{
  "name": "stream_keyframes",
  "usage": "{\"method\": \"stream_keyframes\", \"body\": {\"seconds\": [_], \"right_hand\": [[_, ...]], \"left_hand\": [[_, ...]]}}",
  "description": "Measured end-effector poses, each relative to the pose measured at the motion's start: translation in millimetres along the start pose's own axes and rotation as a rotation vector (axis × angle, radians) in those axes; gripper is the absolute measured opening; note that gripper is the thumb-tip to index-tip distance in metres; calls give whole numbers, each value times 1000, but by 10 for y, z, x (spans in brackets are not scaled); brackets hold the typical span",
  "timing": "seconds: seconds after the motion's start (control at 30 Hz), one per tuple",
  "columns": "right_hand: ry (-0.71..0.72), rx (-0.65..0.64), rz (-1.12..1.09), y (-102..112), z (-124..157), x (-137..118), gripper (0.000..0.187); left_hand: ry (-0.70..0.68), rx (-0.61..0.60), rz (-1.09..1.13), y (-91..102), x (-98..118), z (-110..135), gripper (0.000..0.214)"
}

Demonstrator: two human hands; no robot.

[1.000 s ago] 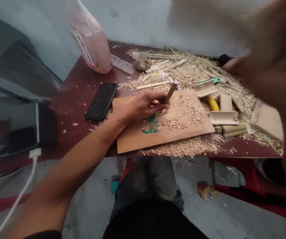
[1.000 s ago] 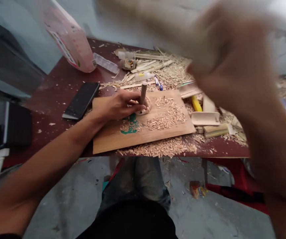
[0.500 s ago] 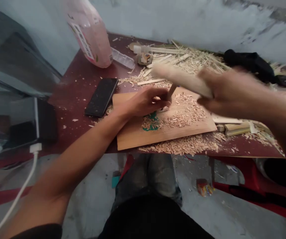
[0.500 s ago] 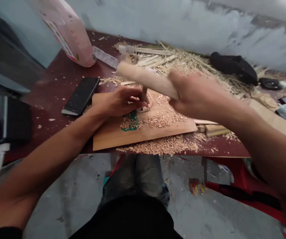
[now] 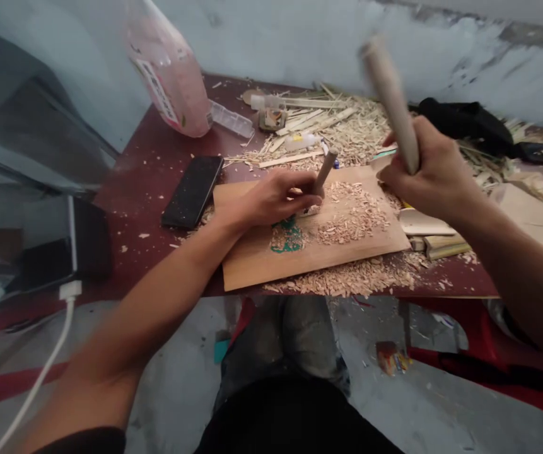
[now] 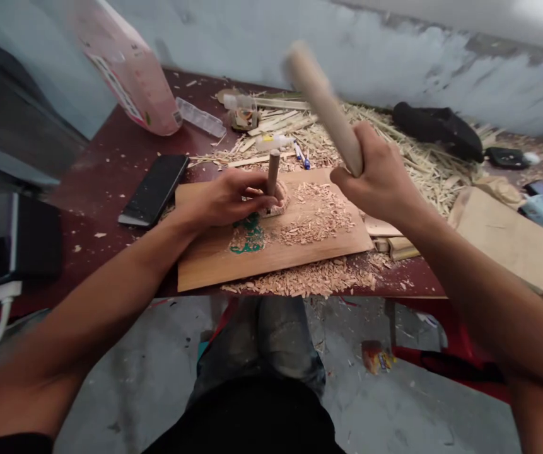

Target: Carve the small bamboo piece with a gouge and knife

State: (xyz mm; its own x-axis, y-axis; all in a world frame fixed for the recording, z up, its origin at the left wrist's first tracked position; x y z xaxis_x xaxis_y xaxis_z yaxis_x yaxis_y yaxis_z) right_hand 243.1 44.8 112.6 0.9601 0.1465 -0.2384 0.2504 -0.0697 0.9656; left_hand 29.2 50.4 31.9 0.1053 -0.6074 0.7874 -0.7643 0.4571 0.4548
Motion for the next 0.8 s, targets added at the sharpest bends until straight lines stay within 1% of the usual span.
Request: {"method": "stream_keyframes", "body": {"seconds": [0.03,0.07,0.13,0.17,0.2,0.23,0.27,0.3,0.33,0.37,0.4,0.43,0.47,0.5,0.53,0.57,0.63,0.7,0.77,0.8], "right_hand": [[-43,-20,37,-53,-13,136,40],[-53,-83,90,-120,-20,256,45],[28,-231,174,-208,-5,394,66],[92,-270,203,-190,13,399,77],[157,-265,215,-122,27,354,84],[223,-223,211,-18,35,255,85],[291,-136,179,118,34,105,80],[366,-32,104,255,31,-86,70],[448,33,-8,344,23,-294,62],[498,69,-156,382,-6,-482,57],[524,49,-321,343,-58,-648,51],[530,-1,-497,244,-125,-786,46],[541,-49,-687,118,-189,-901,46],[523,-110,-865,-46,-253,-978,53],[495,-203,-1005,-244,-295,-1037,60],[490,-244,-1141,-397,-309,-1069,66],[493,-225,-1368,-597,-256,-1040,72],[579,-142,-1448,-656,-72,-957,68],[724,-109,-1384,-651,200,-891,56],[772,-112,-1341,-650,323,-855,54]], "left_hand": [[-5,-16,6,2,7,-4,18],[-10,-33,17,11,16,-7,19],[-23,-63,30,56,48,-13,22],[-30,-68,20,96,67,-14,23],[-40,-66,0,144,89,-13,23],[-46,-66,-30,190,105,-11,24],[-44,-72,-57,228,112,-7,24],[-38,-87,-83,252,109,-2,25],[-29,-110,-103,260,96,3,25],[-20,-140,-115,252,73,9,24],[-12,-170,-124,234,42,15,22],[-9,-188,-130,213,6,19,19],[-11,-191,-132,197,-32,21,17],[-13,-184,-127,184,-72,22,15],[-11,-173,-118,173,-114,22,14],[-9,-160,-110,165,-152,23,14],[-4,-145,-101,154,-210,28,17],[7,-141,-114,156,-241,36,22],[27,-142,-128,170,-256,43,28],[39,-148,-130,174,-261,47,30]]}}
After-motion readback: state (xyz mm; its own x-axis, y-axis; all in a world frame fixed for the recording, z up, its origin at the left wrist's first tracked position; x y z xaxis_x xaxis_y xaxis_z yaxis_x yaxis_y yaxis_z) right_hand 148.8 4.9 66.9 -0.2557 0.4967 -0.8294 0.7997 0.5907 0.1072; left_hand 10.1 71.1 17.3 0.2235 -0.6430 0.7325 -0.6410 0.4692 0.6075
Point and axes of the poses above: each hand's wrist, its own z-axis away from the middle knuckle, its own y-axis out of the back of the hand, x = y × z, the point moved 7 cm from there along -z, towards the middle knuckle
